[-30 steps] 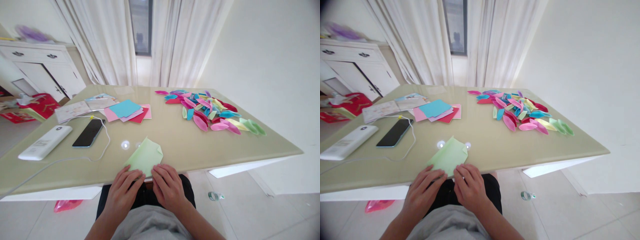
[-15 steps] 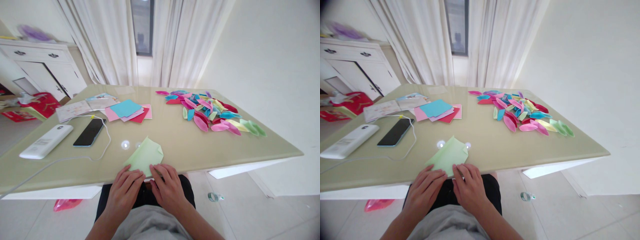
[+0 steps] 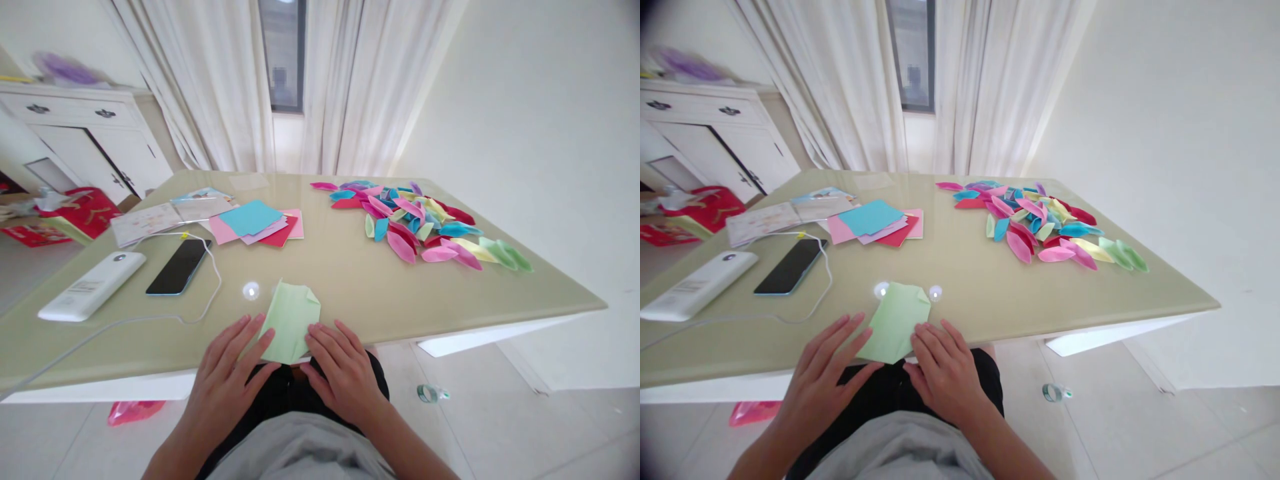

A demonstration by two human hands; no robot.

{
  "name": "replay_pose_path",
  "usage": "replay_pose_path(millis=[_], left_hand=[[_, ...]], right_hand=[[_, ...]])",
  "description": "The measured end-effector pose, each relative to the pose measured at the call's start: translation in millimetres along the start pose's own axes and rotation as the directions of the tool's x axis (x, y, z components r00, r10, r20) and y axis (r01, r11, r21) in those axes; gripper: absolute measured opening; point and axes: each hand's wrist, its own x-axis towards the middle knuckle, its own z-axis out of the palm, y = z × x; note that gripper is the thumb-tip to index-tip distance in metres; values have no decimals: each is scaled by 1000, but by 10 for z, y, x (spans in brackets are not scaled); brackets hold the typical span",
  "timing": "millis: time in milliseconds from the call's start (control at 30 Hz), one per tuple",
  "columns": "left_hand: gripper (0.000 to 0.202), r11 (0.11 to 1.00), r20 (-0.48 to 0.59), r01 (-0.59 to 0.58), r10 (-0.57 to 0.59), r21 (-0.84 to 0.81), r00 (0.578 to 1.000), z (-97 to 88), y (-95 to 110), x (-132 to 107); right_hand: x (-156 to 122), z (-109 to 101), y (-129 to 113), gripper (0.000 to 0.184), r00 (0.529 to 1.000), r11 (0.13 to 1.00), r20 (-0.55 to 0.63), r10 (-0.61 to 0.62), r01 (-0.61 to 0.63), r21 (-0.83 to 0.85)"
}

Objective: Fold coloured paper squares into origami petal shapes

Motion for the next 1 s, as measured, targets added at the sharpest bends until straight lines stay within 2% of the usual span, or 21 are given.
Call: replay_pose_path(millis=[100,167,367,433,533,667,767,900,1000], left_hand=[[47,998,118,-69,67,13,991,-37,-163,60],[42,994,158,-111,110,-1,981,-46,-216,89],[44,980,225,-196,199,-39,954,-38,-167,209],[35,976,223,-212,217,-44,951,-29,-172,258],[23,983,195,-183,182,-12,964,-20,-245,288],[33,986,215,-166,162,-1,963,-44,-329,222],[38,985,214,-169,172,-32,962,-90,-282,131],[23,998,105,-64,64,-6,992,-144,-180,36],[26,997,100,-61,66,-55,993,-130,-157,4]], right_hand=[[8,-28,23,39,999,999,34,-17,18,-28],[7,-28,35,41,999,999,48,-18,21,-51],[36,-32,78,43,994,998,103,-22,29,-64],[53,-52,102,43,993,998,115,-31,37,-59],[70,-83,137,39,992,997,111,-55,60,-45],[86,-95,157,35,995,999,94,-28,31,-26],[113,-96,173,41,996,999,84,20,-17,-43],[178,-101,191,58,992,993,100,74,-64,-103],[218,-64,130,68,989,988,112,94,-78,-134]])
